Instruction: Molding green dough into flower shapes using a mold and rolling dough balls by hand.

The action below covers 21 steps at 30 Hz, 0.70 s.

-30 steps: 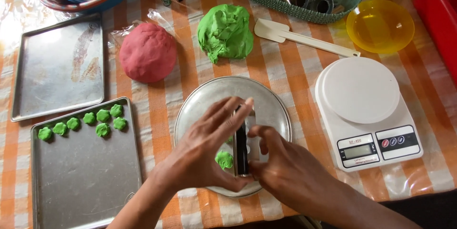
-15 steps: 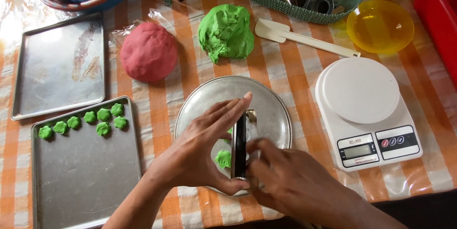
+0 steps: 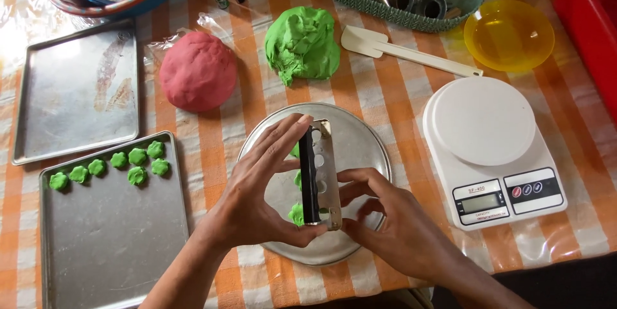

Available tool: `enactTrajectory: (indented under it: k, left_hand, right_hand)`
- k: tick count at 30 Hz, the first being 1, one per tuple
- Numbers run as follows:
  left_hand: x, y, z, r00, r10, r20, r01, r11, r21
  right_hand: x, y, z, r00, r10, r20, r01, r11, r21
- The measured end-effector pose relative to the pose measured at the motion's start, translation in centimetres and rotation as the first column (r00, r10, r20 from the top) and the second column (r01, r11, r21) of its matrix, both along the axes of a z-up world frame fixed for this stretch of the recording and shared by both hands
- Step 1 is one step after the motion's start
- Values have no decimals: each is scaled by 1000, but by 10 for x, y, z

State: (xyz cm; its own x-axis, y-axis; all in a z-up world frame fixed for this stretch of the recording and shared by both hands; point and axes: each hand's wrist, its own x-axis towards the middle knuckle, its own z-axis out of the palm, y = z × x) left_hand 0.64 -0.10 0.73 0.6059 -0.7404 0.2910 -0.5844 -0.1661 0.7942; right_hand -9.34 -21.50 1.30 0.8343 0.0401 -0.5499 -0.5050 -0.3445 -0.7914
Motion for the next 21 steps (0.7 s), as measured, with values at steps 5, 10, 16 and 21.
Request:
enactTrajectory:
  k: [5,10,16,21]
  left_hand:
    - [-1,2,-2,1000,-6,26,6,1000,-14]
    - [-2,1,-3,997,-20,75,22,999,-23]
    - [-3,2,-3,997,-37,61,39,999,-30]
    - [-3,4,-1,999,21,49,-21,1000,0]
  right_hand:
    - [0,1,-13,988,-68,141,40,980,192]
    - [-3,8,-24,974,-164,159,115,954,277]
    - [-11,13,-37,954,-266,141,202,913,355]
    - [-14,13,-38,947,-258,189,196,936,292]
